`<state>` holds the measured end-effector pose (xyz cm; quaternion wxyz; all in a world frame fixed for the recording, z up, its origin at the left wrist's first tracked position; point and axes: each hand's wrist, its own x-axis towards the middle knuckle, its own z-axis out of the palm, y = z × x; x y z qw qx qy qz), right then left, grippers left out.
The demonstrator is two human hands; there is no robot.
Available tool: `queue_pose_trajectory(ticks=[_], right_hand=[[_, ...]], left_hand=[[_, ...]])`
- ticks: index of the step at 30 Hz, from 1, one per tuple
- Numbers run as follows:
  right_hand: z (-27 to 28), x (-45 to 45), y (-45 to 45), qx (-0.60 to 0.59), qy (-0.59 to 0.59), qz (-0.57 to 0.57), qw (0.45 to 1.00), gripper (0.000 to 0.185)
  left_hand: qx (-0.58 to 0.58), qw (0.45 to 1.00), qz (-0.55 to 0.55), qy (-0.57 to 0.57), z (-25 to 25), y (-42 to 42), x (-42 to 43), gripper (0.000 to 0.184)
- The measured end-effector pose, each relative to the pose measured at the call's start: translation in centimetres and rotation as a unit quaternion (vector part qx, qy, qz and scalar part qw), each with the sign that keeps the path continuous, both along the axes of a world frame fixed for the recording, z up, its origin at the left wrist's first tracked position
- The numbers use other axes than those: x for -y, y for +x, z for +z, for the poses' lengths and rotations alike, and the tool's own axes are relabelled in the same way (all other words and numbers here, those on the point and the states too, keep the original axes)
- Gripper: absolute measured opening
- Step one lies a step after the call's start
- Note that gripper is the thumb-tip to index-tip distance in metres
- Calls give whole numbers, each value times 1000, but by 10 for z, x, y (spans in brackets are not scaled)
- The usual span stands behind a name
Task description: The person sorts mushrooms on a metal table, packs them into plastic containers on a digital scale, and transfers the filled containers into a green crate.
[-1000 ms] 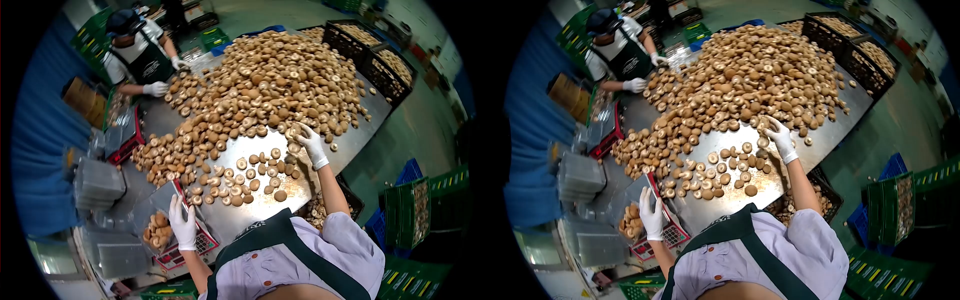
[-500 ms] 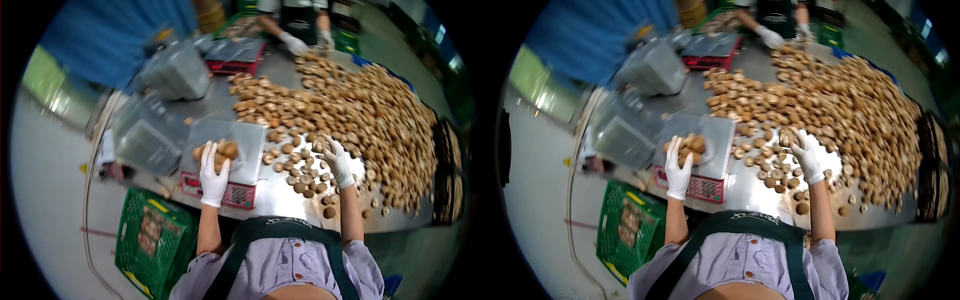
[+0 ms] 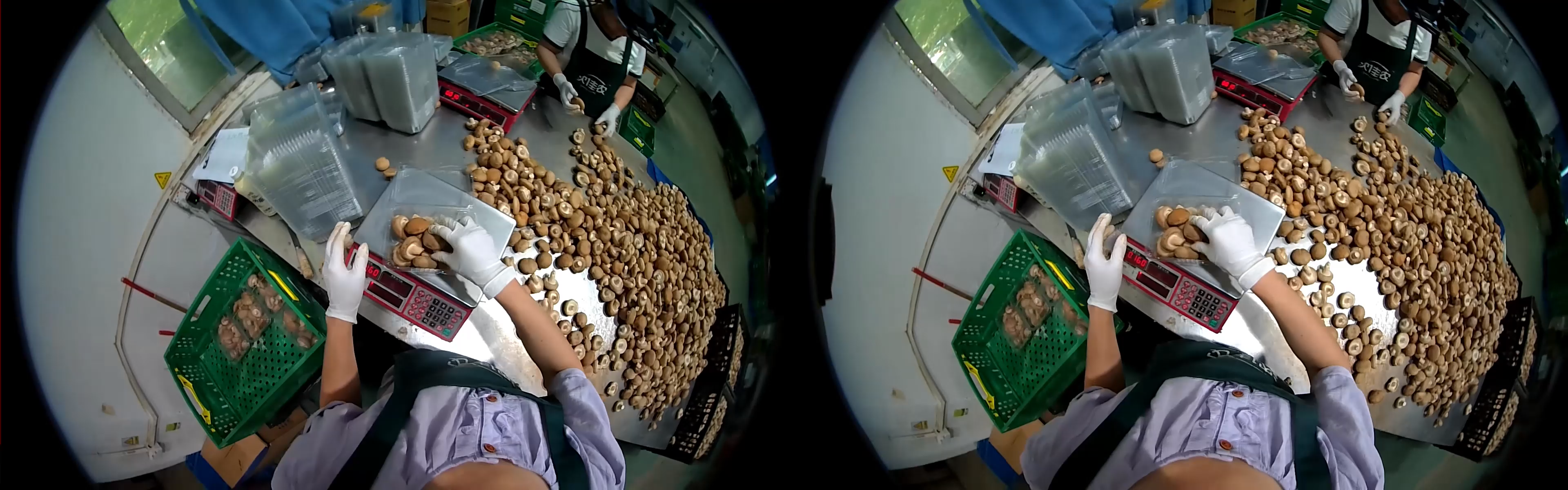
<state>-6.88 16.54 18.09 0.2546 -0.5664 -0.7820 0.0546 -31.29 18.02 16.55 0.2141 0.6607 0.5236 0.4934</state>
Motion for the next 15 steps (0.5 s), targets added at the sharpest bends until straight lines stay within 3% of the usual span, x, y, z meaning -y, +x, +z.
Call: queue_pose_trajectory(ticks=[1, 3, 5, 6, 8, 10, 13, 15], right_hand=[[0, 0, -2, 31, -17, 0, 999, 39], [4, 1, 7, -58, 8, -5, 998, 37], [22, 8, 20, -147, 44, -23, 988, 31], [20, 13, 28, -202, 8, -84, 976, 30], [17, 19, 50, -232, -2, -134, 964, 29], [19, 27, 62, -278, -61, -212, 935, 30], [17, 37, 73, -374, -84, -235, 893, 26], [17, 46, 76, -358, -82, -256, 894, 25]], left_hand=[[14, 1000, -6, -15, 1, -3, -4, 42], [6, 1000, 2, -16, -6, -10, -14, 43], [105, 986, -62, -117, -6, -8, -27, 44], [105, 985, -54, -124, -7, -6, -35, 44], [164, 945, -134, -248, -8, 1, -57, 50], [206, 924, -168, -274, -4, 12, -77, 53], [230, 902, -191, -310, -8, 28, -114, 56], [237, 886, -212, -338, -16, 36, -133, 59]])
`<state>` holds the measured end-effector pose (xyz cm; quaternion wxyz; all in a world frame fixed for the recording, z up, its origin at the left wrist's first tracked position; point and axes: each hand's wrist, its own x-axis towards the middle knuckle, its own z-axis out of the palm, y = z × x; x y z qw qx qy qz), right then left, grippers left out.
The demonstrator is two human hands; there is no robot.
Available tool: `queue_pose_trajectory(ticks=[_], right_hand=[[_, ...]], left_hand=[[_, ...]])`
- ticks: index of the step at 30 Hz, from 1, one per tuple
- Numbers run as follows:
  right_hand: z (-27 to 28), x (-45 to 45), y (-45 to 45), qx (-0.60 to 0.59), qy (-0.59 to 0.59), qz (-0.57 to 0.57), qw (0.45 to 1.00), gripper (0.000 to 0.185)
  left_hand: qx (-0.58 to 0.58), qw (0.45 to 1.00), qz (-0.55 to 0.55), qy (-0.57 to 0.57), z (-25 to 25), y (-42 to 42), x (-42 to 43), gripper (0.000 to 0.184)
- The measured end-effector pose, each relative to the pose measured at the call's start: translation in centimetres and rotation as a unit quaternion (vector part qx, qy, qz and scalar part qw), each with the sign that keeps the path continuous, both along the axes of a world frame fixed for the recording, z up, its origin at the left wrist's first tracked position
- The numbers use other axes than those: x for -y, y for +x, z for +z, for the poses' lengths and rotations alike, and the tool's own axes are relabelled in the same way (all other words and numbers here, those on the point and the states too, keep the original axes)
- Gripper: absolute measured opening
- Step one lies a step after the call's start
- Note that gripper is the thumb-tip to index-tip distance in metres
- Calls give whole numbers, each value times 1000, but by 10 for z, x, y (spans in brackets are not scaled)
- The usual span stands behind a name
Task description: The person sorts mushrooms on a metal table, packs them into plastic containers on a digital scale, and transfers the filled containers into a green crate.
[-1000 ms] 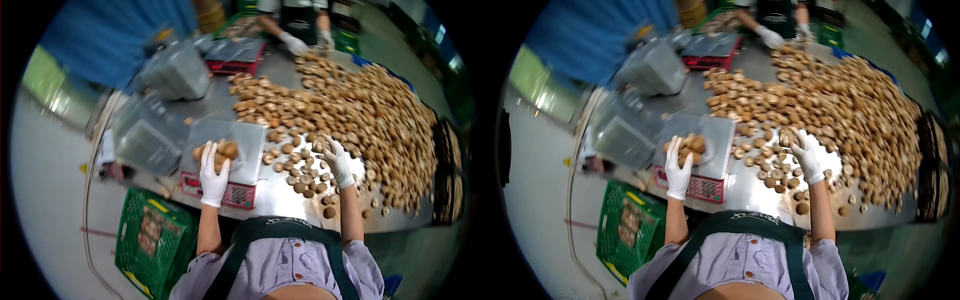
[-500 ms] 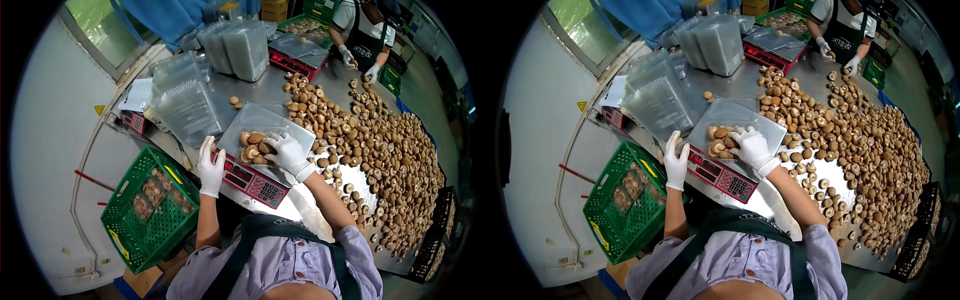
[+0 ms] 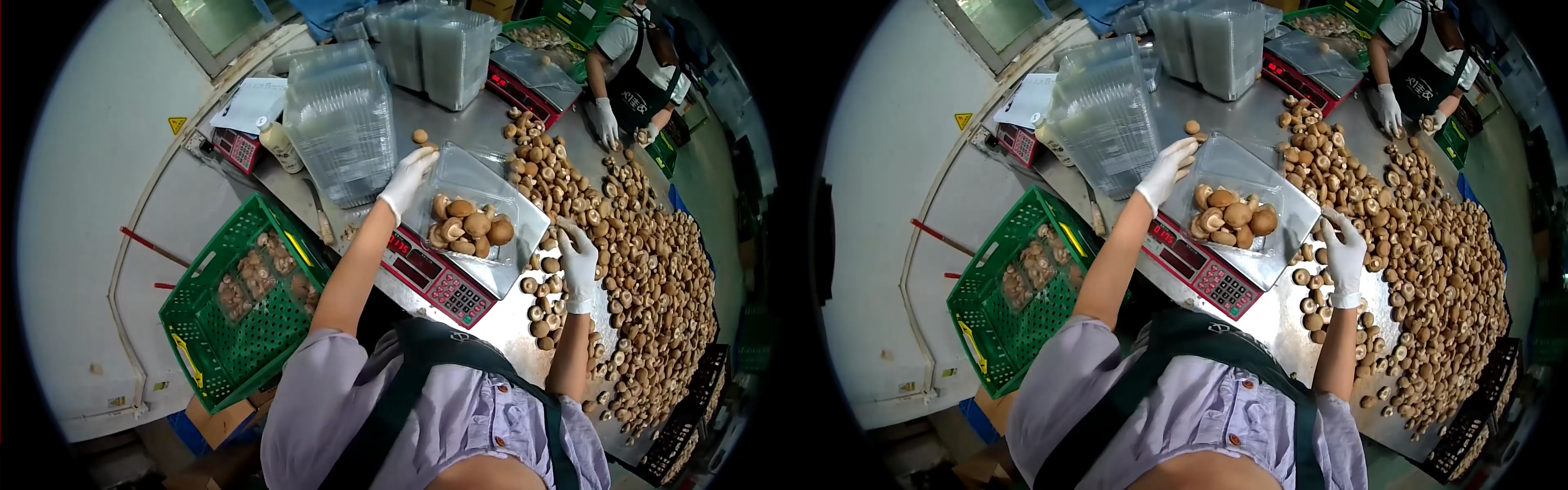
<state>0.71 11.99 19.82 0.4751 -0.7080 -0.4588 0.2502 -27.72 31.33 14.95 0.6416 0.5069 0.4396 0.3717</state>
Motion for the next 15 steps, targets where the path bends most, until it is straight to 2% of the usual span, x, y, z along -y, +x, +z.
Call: queue_pose_trajectory(ticks=[3, 4, 6, 8, 10, 12, 14, 15], right_hand=[[-4, 7, -2, -28, -16, -5, 999, 25], [-10, 9, -2, -30, -6, 4, 1000, 24], [-23, 12, -4, -44, 14, 16, 999, 23], [-15, 17, -17, -36, 1, 14, 999, 24], [-17, 21, -23, -63, 12, 9, 998, 27], [-25, 24, -27, -154, 28, 17, 988, 31], [-41, 27, -31, -185, 11, 33, 982, 34], [-49, 29, -33, -176, -23, 41, 983, 37]], left_hand=[[131, 983, -28, -122, -5, 11, -24, 68], [133, 983, -31, -120, -10, 12, -28, 68], [214, 969, -20, -122, -16, 11, -32, 70], [223, 969, -22, -99, -4, 4, -19, 64], [158, 984, -72, 28, 9, -11, 3, 57], [1, 992, -94, 87, 35, -27, 45, 52], [-121, 942, -86, 300, 14, -36, 75, 54], [-123, 963, -99, 217, 7, -41, 89, 54]])
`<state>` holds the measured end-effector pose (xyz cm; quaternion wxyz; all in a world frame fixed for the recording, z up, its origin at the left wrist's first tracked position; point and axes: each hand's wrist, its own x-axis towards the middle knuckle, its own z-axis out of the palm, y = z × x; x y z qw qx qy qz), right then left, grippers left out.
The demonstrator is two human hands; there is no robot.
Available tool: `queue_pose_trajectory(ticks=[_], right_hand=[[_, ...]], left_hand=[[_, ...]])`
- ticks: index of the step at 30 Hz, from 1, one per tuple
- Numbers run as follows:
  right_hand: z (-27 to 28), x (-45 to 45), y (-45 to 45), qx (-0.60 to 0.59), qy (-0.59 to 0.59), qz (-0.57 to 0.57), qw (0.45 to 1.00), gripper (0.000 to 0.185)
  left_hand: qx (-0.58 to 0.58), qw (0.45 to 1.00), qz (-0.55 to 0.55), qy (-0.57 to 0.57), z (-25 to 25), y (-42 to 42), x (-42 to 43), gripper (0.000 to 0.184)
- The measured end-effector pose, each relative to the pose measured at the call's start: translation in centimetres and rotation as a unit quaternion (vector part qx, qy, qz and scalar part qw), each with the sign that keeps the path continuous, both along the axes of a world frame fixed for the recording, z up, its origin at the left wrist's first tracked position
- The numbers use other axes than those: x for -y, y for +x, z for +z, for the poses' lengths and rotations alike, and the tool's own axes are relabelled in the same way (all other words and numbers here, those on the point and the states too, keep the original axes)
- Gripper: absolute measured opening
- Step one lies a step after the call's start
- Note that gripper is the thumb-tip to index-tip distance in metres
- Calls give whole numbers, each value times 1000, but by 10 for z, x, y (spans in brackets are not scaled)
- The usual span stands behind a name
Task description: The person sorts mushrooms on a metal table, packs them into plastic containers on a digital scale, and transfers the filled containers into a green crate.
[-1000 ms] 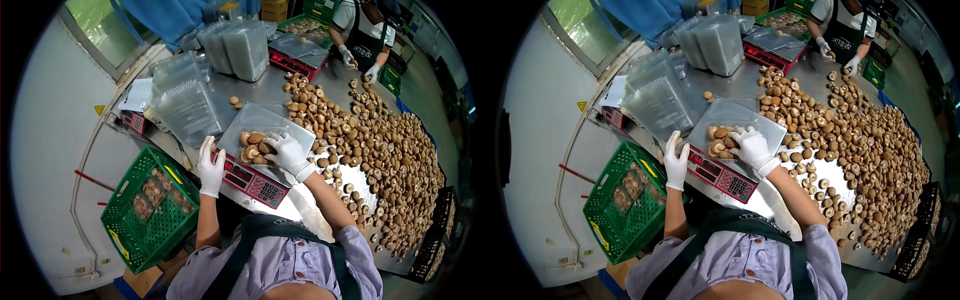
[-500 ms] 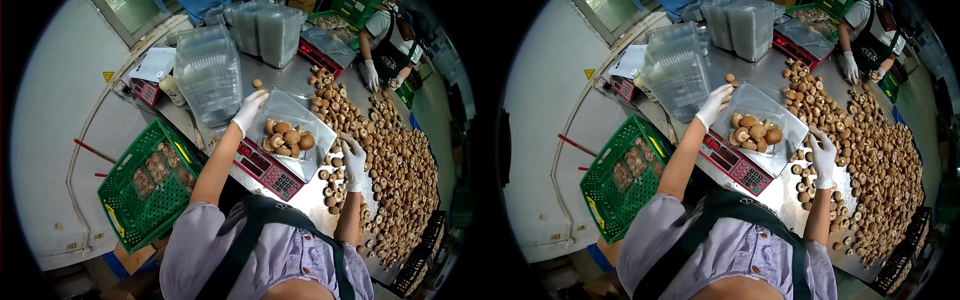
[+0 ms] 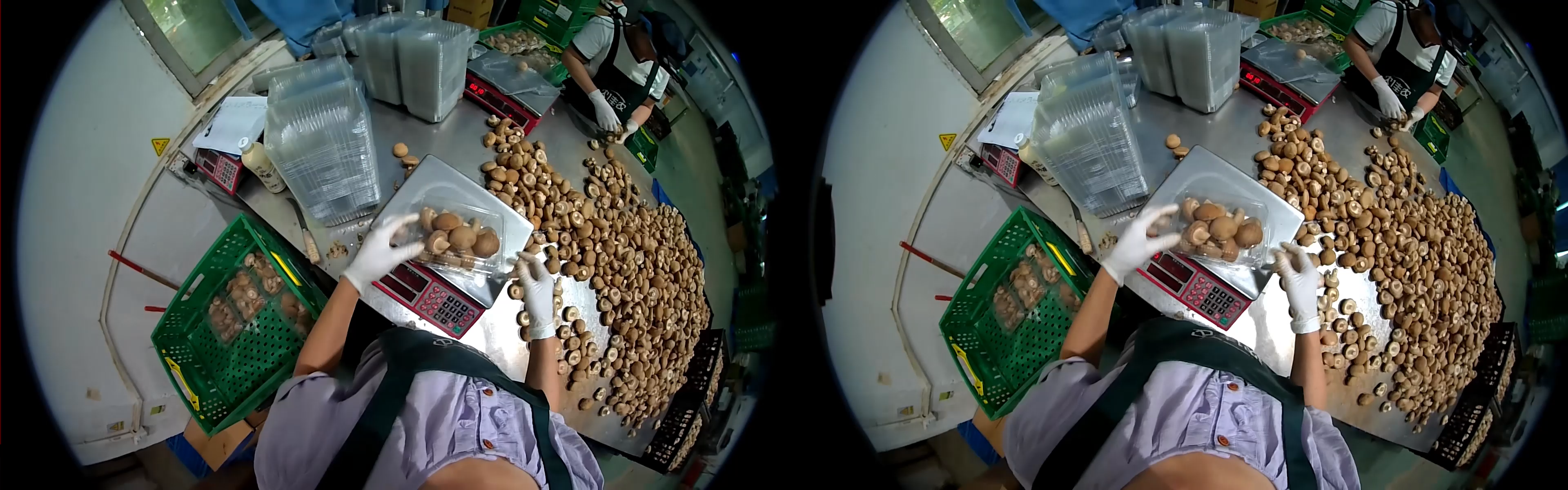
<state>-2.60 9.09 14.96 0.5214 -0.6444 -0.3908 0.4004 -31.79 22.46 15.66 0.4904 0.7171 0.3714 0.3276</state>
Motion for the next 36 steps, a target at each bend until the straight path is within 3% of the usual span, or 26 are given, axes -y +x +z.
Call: queue_pose_trajectory(ticks=[1, 3, 5, 6, 9, 13, 15, 19, 21, 22, 23, 25, 26, 29, 31, 36], right_hand=[[1, 1, -6, 9, -35, 15, 999, 38], [-6, -1, -16, -20, -114, 46, 992, 38], [-5, -3, -21, -42, -127, 59, 989, 29], [-9, -5, -20, -88, -115, 45, 988, 25], [-12, -11, -20, -182, -114, 27, 976, 10], [-18, -15, -18, -208, -70, 50, 974, 3], [-31, -11, -16, -68, -28, 48, 996, 8], [-34, 4, -27, 19, 39, 47, 998, 11], [-27, 9, -28, 262, 147, 90, 950, 11], [-24, 10, -28, 315, 161, 93, 931, 13], [-20, 9, -31, 312, 158, 95, 932, 13], [3, 3, -43, 387, 289, 111, 869, 23], [-2, -2, -46, 389, 319, 101, 858, 24], [9, -7, -57, 471, 343, 117, 804, 28], [10, -11, -66, 466, 346, 131, 804, 27], [1, -21, -95, 332, 321, 157, 873, 21]], left_hand=[[-11, 996, 1, -87, -7, -3, 13, 55], [60, 991, 50, -108, -22, 2, 26, 44], [59, 957, 91, -268, -27, 3, 35, 31], [104, 945, 104, -291, -22, 7, 39, 22], [173, 918, 127, -333, -20, 15, 40, 11], [182, 927, 105, -311, -31, 15, 33, 6], [190, 932, 91, -296, -41, 13, 34, 8], [118, 978, 81, -152, -50, 1, 48, 16], [32, 996, 67, -58, -54, -14, 53, 23], [-1, 995, 95, -39, -36, -16, 62, 27], [-89, 989, 112, 30, -16, -19, 69, 30], [-53, 978, 122, 158, -35, -26, 68, 35], [-49, 947, 133, 287, -36, -28, 68, 34], [-103, 899, 134, 404, -37, -45, 72, 31], [-113, 895, 128, 413, -36, -58, 75, 35], [-5, 943, 170, 285, -35, -82, 93, 40]])
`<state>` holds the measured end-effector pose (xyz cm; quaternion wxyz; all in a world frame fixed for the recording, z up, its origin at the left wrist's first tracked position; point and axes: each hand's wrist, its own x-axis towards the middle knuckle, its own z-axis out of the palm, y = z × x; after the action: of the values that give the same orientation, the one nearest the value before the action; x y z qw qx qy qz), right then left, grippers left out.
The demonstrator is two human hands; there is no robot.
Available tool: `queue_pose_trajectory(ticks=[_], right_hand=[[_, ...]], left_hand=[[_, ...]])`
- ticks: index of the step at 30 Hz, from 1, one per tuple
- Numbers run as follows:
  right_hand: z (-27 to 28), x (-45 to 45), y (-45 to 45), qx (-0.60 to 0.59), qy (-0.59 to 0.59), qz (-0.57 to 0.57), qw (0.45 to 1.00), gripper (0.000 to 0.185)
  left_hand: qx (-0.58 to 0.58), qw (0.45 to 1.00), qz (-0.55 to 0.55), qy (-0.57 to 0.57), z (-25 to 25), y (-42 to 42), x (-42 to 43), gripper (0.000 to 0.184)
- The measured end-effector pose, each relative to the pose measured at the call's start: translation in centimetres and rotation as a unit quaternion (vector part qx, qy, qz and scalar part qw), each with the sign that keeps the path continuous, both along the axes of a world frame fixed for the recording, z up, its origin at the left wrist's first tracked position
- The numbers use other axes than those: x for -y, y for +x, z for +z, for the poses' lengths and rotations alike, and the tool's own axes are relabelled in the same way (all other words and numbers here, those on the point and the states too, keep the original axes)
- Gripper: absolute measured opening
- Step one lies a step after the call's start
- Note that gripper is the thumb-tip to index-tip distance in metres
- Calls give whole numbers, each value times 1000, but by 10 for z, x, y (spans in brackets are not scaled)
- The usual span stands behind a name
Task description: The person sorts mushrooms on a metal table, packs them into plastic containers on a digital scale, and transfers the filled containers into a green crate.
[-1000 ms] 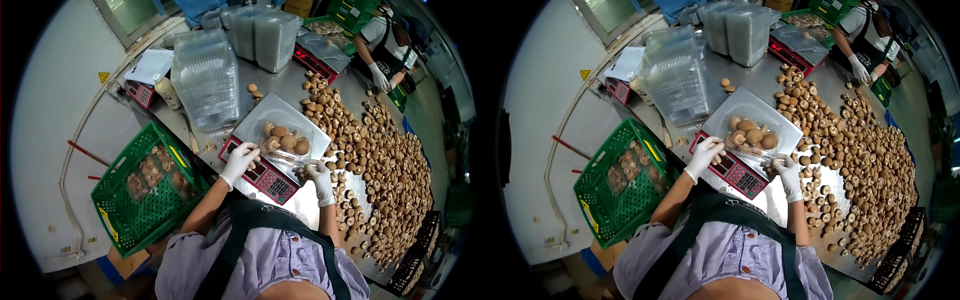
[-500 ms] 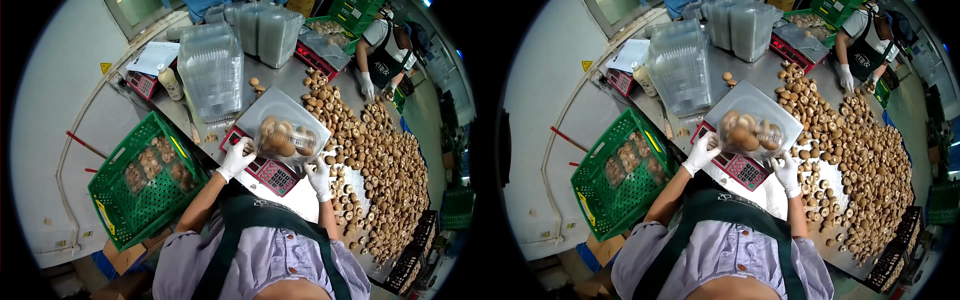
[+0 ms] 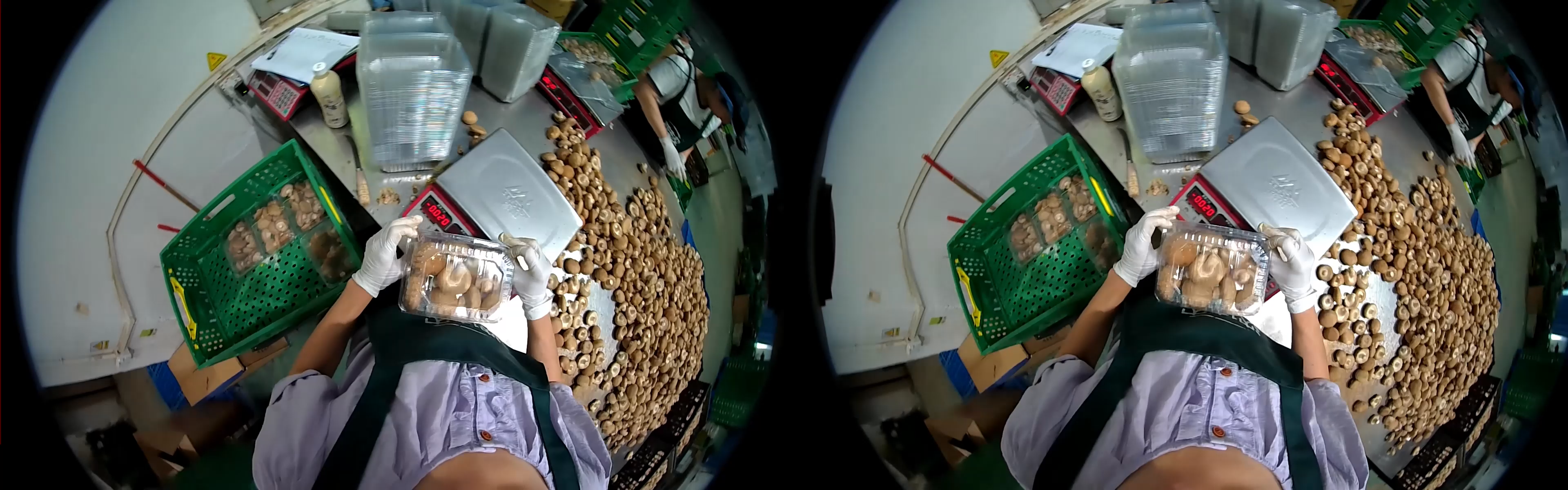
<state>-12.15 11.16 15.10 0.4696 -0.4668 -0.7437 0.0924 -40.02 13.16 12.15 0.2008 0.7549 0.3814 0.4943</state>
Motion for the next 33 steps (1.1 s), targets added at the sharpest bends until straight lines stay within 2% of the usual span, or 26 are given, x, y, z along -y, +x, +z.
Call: queue_pose_trajectory(ticks=[1, 2, 3, 4, 5, 6, 7, 8, 10, 12, 13, 14, 15, 17, 18, 19, 20, 21, 23, 25, 26, 27, 29, 30, 32, 33], right_hand=[[-2, -2, -7, -34, -40, 24, 998, 21], [-3, -2, -12, -58, -96, 32, 993, 17], [-13, -2, -17, -86, -181, 14, 980, 19], [-15, -2, -26, -114, -281, 34, 952, 17], [-19, -5, -34, -135, -379, 56, 914, 14], [-37, -12, -29, -97, -449, 121, 880, 7], [-67, -7, -33, -238, -472, 215, 821, 21], [-98, -1, -37, -367, -500, 298, 726, 35], [-81, 5, -76, -383, -548, 343, 660, 44], [-60, 6, -107, -274, -554, 334, 711, 54], [-52, 3, -119, -126, -517, 299, 793, 55], [-43, 0, -131, 29, -470, 252, 845, 56], [-43, -6, -138, -14, -505, 317, 803, 42], [-29, -5, -154, -14, -520, 289, 803, 25], [-31, -5, -156, -13, -501, 281, 819, 19], [-28, -8, -155, -2, -496, 271, 825, 17], [-35, -9, -153, -43, -518, 268, 811, 15], [-43, -9, -148, -85, -538, 263, 796, 14], [-48, -10, -138, -85, -561, 246, 786, 12], [-52, -8, -131, -77, -571, 231, 784, 12], [-54, -6, -128, -81, -568, 232, 786, 13], [-54, -4, -127, -82, -570, 229, 785, 13], [-51, -1, -125, -99, -583, 213, 778, 13], [-51, 1, -124, -96, -580, 211, 781, 14], [-52, 4, -119, -109, -577, 199, 784, 14], [-52, 6, -116, -121, -575, 192, 786, 14]], left_hand=[[49, 998, -5, -40, 1, -5, 3, 41], [160, 974, -63, -149, 2, -10, 7, 55], [269, 923, -114, -249, 6, -16, 11, 69], [343, 868, -204, -295, 10, -27, 10, 91], [354, 837, -238, -343, 16, -32, 13, 106], [325, 839, -255, -354, 8, -37, 15, 110], [401, 810, -270, -331, -11, -34, 18, 103], [481, 770, -273, -317, 1, -33, 23, 102], [591, 695, -270, -307, 9, -39, 25, 102], [637, 659, -222, -333, -51, -54, 31, 94], [653, 651, -198, -333, -43, -60, 35, 89], [679, 638, -151, -331, -42, -69, 35, 80], [704, 622, -105, -328, -41, -79, 35, 72], [696, 643, -28, -320, -33, -117, 36, 31], [653, 715, 40, -244, -34, -137, 33, 24], [672, 656, 73, -335, -33, -166, 40, 25], [630, 698, 117, -320, -34, -189, 47, 29], [583, 704, 197, -356, -61, -224, 56, 34], [513, 722, 287, -365, -68, -265, 77, 30], [529, 644, 379, -402, -127, -314, 93, 34], [481, 616, 445, -437, -150, -330, 100, 36], [479, 615, 445, -440, -169, -335, 101, 36], [323, 603, 484, -546, -202, -341, 100, 43], [321, 604, 481, -549, -218, -345, 97, 43], [386, 535, 561, -501, -240, -354, 84, 61], [383, 537, 557, -504, -227, -345, 78, 61]])
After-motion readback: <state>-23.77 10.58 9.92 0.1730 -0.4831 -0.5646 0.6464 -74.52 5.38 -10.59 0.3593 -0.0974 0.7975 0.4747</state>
